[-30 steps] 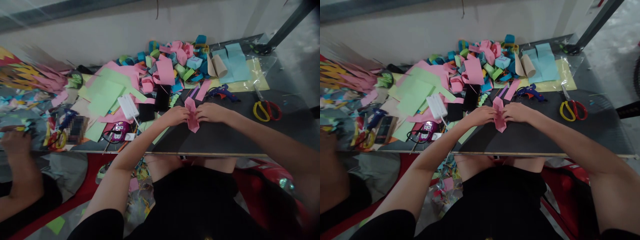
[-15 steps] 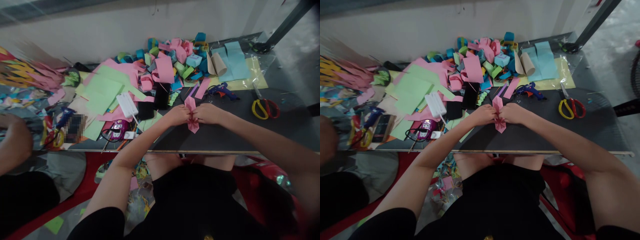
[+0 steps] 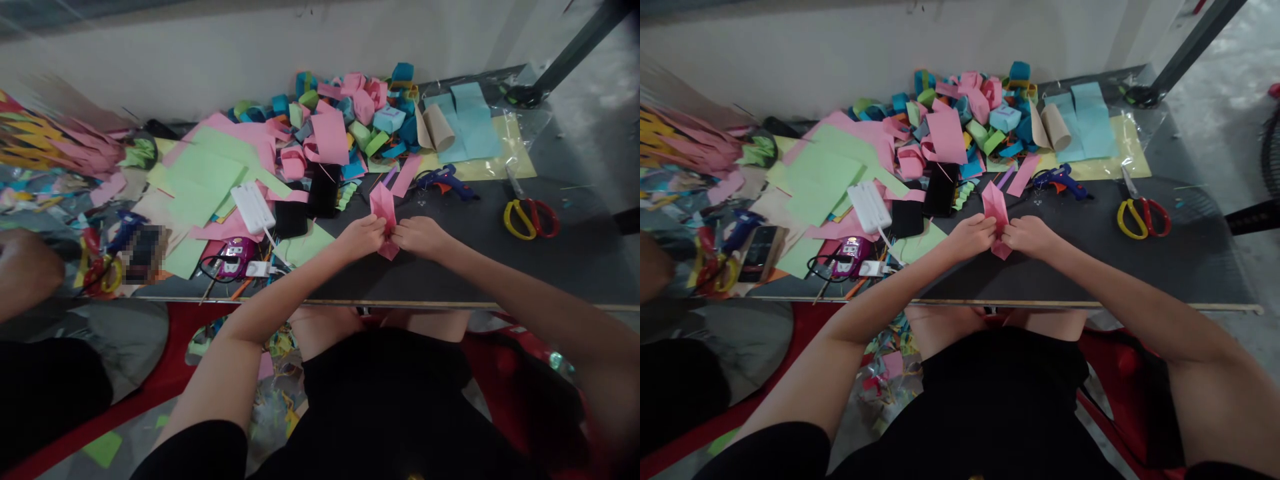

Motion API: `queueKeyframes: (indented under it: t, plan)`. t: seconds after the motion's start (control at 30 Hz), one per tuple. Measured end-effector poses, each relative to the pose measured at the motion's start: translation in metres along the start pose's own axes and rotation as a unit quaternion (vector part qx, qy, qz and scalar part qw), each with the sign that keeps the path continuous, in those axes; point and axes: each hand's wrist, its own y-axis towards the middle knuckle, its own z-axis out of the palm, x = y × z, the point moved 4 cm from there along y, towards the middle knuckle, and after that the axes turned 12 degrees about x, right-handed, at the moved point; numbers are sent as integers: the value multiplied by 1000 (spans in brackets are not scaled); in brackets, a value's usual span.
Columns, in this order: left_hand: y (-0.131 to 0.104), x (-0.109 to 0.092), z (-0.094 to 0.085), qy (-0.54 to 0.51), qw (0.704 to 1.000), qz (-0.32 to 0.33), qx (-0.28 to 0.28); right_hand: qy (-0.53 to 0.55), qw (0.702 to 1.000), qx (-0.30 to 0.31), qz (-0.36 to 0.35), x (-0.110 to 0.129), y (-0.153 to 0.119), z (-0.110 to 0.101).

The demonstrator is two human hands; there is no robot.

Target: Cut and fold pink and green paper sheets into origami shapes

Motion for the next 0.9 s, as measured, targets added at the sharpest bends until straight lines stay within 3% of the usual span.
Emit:
queueKeyframes:
  t: [0.23, 0.53, 0.7, 0.8, 0.9]
  plan:
    - [-5, -20, 1, 12, 998, -56, -18, 17, 997, -41, 63, 11, -8, 7]
    - [-5, -49, 4, 51, 995, -80, -41, 9, 997, -42, 70, 20, -24, 14]
    - [-10, -65, 10, 24, 985, -160, -63, -8, 994, -39, 98, 33, -32, 17]
    - [-8, -72, 12, 41, 980, -169, -99, 6, 993, -30, 113, 35, -32, 19]
    - [-9, -76, 12, 32, 979, -176, -96, 17, 993, -27, 114, 35, -33, 18]
